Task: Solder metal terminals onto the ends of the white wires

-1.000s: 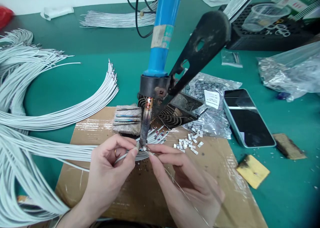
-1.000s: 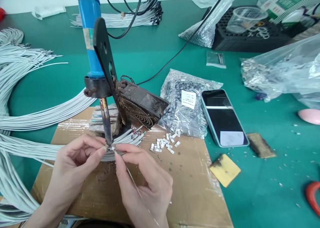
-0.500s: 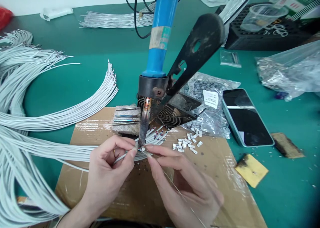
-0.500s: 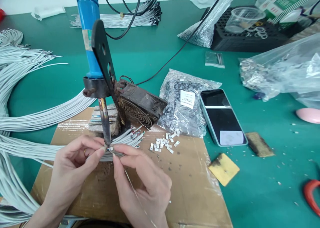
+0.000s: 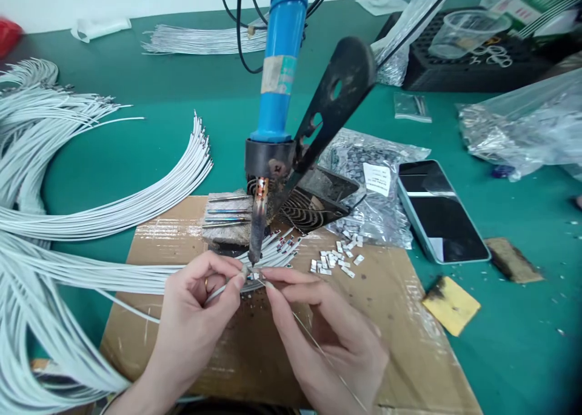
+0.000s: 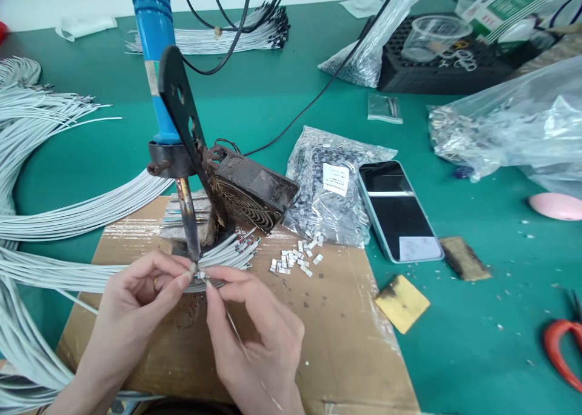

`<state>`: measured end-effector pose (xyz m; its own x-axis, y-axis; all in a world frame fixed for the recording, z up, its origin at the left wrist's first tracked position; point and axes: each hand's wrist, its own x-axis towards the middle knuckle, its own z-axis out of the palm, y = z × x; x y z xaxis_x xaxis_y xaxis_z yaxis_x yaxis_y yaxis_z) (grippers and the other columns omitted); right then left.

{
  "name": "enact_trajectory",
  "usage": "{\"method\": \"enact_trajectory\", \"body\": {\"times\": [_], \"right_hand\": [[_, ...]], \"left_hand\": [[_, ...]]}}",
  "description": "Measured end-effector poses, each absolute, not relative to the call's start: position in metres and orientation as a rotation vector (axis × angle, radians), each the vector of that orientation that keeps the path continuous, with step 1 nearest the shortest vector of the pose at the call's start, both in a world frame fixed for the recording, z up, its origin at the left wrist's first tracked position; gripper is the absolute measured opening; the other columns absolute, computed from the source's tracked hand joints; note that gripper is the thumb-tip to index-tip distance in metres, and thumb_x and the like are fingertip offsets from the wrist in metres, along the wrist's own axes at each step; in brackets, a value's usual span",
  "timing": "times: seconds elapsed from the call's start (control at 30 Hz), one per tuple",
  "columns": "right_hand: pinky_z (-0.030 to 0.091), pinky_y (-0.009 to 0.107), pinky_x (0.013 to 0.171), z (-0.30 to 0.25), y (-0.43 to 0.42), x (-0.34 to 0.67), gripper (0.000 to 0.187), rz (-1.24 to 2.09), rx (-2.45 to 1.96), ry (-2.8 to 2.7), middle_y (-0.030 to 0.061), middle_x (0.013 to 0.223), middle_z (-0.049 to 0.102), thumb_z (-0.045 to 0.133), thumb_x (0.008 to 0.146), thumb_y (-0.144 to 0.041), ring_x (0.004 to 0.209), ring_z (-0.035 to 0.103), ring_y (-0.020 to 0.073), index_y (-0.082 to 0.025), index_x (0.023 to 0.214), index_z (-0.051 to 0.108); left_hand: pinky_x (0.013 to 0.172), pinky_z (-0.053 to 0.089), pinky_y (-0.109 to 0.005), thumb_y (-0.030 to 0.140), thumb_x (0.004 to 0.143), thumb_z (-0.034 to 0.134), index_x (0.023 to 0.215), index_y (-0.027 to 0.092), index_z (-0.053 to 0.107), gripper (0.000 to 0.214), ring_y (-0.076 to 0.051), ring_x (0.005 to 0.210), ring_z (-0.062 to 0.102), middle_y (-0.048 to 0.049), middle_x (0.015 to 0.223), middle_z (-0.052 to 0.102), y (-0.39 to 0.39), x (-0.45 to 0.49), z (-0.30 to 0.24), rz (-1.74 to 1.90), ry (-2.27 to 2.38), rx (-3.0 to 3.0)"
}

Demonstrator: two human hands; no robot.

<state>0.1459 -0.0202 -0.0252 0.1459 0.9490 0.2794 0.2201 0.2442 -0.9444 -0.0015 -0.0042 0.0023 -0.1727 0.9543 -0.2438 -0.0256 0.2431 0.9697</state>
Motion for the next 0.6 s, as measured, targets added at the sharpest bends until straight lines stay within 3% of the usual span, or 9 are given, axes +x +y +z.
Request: {"method": "enact_trajectory", "body": {"times": [0.17, 0.23, 0.33, 0.47, 0.6], "right_hand": [[0.060, 0.023, 0.067, -0.029, -0.022, 0.165, 0.005, 0.767, -1.303, -0.972, -0.0028, 0.075, 0.074, 0.073, 0.096, -0.019, 0.067, 0.072, 0.0130, -0.023, 0.094, 0.072], [0.060, 0.024, 0.067, -0.032, -0.021, 0.182, 0.017, 0.865, -1.199, -0.784, -0.0009, 0.074, 0.073, 0.072, 0.097, -0.030, 0.068, 0.071, 0.0135, -0.022, 0.084, 0.077], [0.064, 0.032, 0.073, -0.040, -0.023, 0.211, 0.040, 0.968, -1.136, -0.544, 0.0088, 0.089, 0.082, 0.068, 0.094, -0.054, 0.079, 0.077, 0.0202, -0.018, 0.090, 0.086], [0.062, 0.030, 0.064, -0.053, -0.030, 0.236, 0.041, 1.000, -1.220, -0.438, 0.0092, 0.083, 0.082, 0.066, 0.094, -0.054, 0.072, 0.074, 0.0195, -0.019, 0.087, 0.086], [0.061, 0.030, 0.062, -0.060, -0.033, 0.240, 0.044, 1.013, -1.288, -0.410, 0.0092, 0.079, 0.080, 0.067, 0.092, -0.058, 0.068, 0.072, 0.0197, -0.019, 0.081, 0.084]], "left_hand": [[0.056, 0.043, -0.013, 0.017, 0.085, 0.077, 0.072, 0.018, 0.071, 0.014, -0.007, 0.061, 0.055, -0.0005, 0.084, 0.075, -0.019, -0.003, -0.006, 1.046, 1.441, 0.929], [0.054, 0.040, -0.014, 0.019, 0.086, 0.076, 0.071, 0.018, 0.071, 0.015, -0.006, 0.057, 0.051, -0.0003, 0.084, 0.074, -0.031, -0.001, -0.010, 1.024, 1.460, 0.906], [0.057, 0.045, -0.019, 0.022, 0.087, 0.074, 0.072, 0.019, 0.072, 0.015, -0.012, 0.063, 0.061, -0.0040, 0.083, 0.077, -0.052, -0.001, -0.015, 0.862, 1.431, 0.933], [0.086, 0.057, -0.034, 0.018, 0.086, 0.074, 0.078, 0.023, 0.082, 0.012, -0.026, 0.093, 0.075, -0.0106, 0.094, 0.082, -0.077, -0.014, -0.022, 0.736, 1.327, 1.284], [0.082, 0.058, -0.033, 0.018, 0.094, 0.070, 0.100, 0.028, 0.082, 0.016, -0.024, 0.092, 0.074, -0.0083, 0.105, 0.077, -0.085, -0.044, -0.036, 0.921, 1.677, 1.570]]}}
